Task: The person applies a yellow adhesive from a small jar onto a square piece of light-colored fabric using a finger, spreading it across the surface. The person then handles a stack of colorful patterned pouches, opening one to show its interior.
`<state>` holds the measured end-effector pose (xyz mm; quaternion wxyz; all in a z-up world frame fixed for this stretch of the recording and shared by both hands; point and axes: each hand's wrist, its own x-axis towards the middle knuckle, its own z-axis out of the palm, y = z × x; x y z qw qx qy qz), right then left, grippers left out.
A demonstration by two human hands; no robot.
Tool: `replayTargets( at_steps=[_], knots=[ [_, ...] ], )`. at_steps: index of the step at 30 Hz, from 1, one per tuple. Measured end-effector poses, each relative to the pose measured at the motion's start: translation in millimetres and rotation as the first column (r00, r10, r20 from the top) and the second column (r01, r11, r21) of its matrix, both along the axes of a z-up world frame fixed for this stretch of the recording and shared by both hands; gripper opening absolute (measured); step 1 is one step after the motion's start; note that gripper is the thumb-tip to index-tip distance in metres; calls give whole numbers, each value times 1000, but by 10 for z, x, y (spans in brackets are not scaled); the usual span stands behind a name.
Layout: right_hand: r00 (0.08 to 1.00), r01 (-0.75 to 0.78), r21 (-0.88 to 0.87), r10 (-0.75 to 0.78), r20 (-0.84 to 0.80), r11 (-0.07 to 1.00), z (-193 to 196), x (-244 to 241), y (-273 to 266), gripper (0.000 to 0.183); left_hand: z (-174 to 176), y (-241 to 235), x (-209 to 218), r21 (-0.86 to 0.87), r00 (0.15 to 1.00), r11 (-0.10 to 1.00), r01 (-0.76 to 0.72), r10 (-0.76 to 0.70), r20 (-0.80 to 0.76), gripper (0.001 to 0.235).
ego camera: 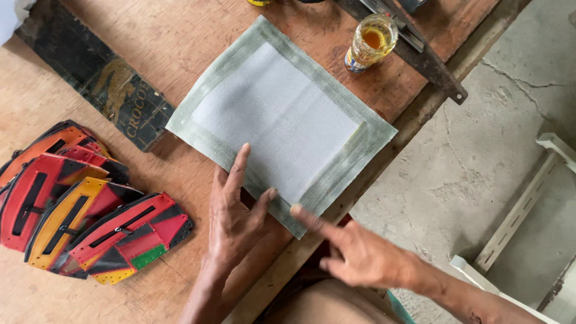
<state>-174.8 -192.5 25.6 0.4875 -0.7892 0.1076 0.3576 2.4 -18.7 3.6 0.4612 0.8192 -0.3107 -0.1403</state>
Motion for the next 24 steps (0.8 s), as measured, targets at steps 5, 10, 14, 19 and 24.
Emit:
replayTargets(
  at_steps=[5, 10, 14, 19, 24],
  knots=[
    [947, 295, -57, -284, 150, 954, 247, 339, -574, 126, -53, 36, 8, -13, 998, 999, 45, -44, 36, 88],
    [925, 330, -322, -373, -79, 887, 381, 497, -737, 125, -26, 52, 5, -1, 999, 999, 36, -36, -11, 87],
    [978, -204, -548, 190, -83, 811, 100, 269, 21, 110, -29, 94, 3, -70, 1000, 998, 0, -1, -8, 82],
    [900, -276, -826, 433, -43, 491, -87, 69, 265, 100, -2, 131, 79, -78, 999, 997, 6, -9, -33, 75],
    [862, -224, -843, 502, 62, 488, -56, 104, 199, 105, 37, 104, 118, -35, 999, 999, -8, 7, -32, 72]
  ],
)
